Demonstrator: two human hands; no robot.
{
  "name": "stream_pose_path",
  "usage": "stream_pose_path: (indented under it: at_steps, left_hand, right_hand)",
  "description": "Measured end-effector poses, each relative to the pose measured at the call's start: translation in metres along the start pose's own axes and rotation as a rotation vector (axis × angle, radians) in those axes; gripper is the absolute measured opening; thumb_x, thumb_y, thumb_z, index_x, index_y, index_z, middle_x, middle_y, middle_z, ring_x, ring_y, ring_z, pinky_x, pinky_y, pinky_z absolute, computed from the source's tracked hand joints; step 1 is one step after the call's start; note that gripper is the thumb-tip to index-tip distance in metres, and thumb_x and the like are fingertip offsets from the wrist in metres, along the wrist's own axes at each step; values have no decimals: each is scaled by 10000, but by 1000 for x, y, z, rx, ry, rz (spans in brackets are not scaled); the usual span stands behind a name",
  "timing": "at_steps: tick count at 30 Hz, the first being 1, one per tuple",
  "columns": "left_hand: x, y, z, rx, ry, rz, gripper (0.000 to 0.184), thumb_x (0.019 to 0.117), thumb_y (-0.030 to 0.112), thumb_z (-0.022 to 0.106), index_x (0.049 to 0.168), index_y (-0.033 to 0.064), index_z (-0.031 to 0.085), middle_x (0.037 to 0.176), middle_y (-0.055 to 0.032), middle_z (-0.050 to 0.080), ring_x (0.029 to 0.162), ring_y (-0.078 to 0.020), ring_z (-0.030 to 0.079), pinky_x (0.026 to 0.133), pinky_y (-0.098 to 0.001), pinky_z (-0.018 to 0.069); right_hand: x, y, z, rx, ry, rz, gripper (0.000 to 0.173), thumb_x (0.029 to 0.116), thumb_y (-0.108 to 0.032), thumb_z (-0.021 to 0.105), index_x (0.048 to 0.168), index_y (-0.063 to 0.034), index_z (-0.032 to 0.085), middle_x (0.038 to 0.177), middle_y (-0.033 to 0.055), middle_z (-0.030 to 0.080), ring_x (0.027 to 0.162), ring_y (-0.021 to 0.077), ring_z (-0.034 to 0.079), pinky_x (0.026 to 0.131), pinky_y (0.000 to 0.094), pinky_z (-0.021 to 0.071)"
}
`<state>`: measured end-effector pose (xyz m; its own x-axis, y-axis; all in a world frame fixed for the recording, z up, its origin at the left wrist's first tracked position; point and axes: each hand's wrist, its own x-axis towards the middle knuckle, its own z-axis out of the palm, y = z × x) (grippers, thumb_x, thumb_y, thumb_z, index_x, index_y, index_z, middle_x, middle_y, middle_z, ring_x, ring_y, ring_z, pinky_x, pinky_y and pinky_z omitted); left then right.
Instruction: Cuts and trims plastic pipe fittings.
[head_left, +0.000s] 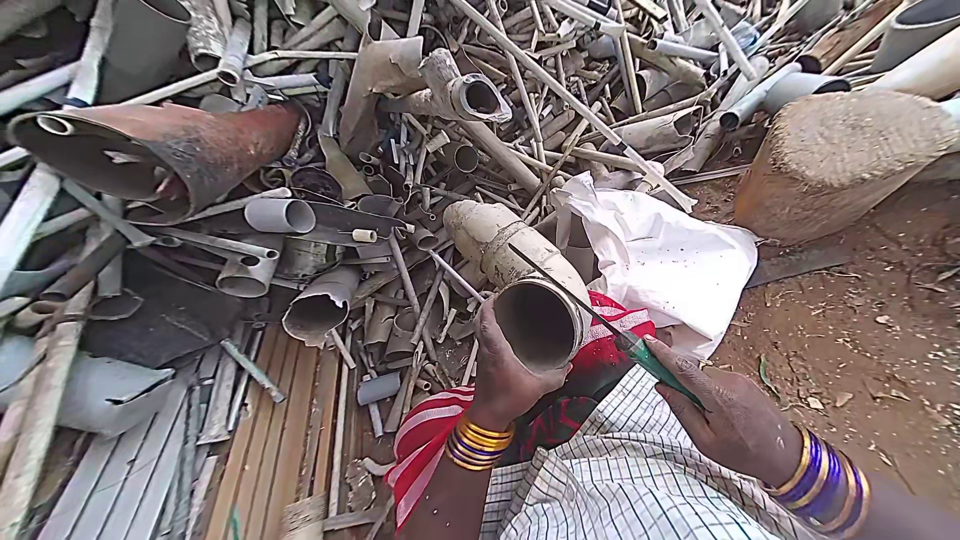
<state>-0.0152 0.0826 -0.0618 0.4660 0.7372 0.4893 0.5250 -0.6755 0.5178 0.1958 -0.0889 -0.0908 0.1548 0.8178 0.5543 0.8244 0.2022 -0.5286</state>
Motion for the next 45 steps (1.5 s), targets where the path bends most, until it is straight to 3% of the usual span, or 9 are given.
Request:
stream_pose_path:
  at_steps: [12,17,22,26,31,35,40,43,45]
  left_hand:
    - [2,-17,-6,-30,-66,178,1349,479,475,921,1458,-192,279,1424,-423,439,1357,-413,488,1147,-436,400]
    - [1,-14,-4,-6,-62,198,1334,471,477,920,1454,-181,303,1427,-410,448,1353,-414,495,1123,-446,428]
    - [0,-16,-4,-29,-70,219,1323,504,507,913,1457,-176,298,1427,-409,446,1358,-389,498,1137,-428,419]
    - [-1,-13,-4,10,-68,215,1324,485,507,909,1447,-181,313,1414,-408,464,1340,-408,509,1120,-438,431]
    - [-1,-16,-3,3,-60,251,1308,513,518,904,1449,-174,308,1409,-410,462,1344,-392,508,1135,-415,417]
    - [-2,-15,-3,16,-63,248,1318,488,501,911,1452,-164,307,1414,-407,459,1343,-403,503,1130,-428,419]
    - [-3,-15,-1,-5,-63,265,1323,515,515,918,1473,-145,286,1418,-400,455,1346,-386,505,1130,-426,427]
    - [-4,-12,0,14,-55,263,1328,500,513,920,1467,-152,300,1409,-396,472,1334,-377,524,1110,-407,452]
    - [-4,-10,0,43,-54,273,1311,499,522,908,1449,-160,315,1403,-402,478,1327,-398,528,1102,-421,455]
  right_hand:
    - [2,-3,-4,47,133,-44,456,1076,-286,427,1431,-21,536,773,141,659,611,180,618,515,271,484]
    - [-6,0,7,4,-9,30,502,975,-237,464,1385,10,615,654,129,644,459,257,586,414,393,472]
    - [-2,-2,-2,58,130,-55,443,1087,-289,426,1445,-46,520,820,148,661,658,177,626,559,261,498]
    - [-4,-2,5,-34,-10,4,502,962,-227,458,1376,5,621,660,129,645,457,257,592,399,387,468]
    - [-5,-1,1,24,90,-40,433,1063,-258,433,1419,-47,559,789,139,664,597,196,611,503,293,477]
    - [-6,2,2,-25,-2,-1,486,967,-226,462,1365,-10,636,671,134,650,472,255,598,408,382,465]
    - [-4,1,-6,40,127,-76,407,1081,-264,432,1414,-61,548,845,142,674,663,182,619,556,266,481]
    - [-7,7,3,-39,85,-45,446,989,-212,459,1340,-22,657,702,139,656,487,232,586,417,341,444]
    - [-8,10,1,-20,133,-56,418,1019,-223,465,1350,-36,638,809,152,702,582,207,629,479,302,468]
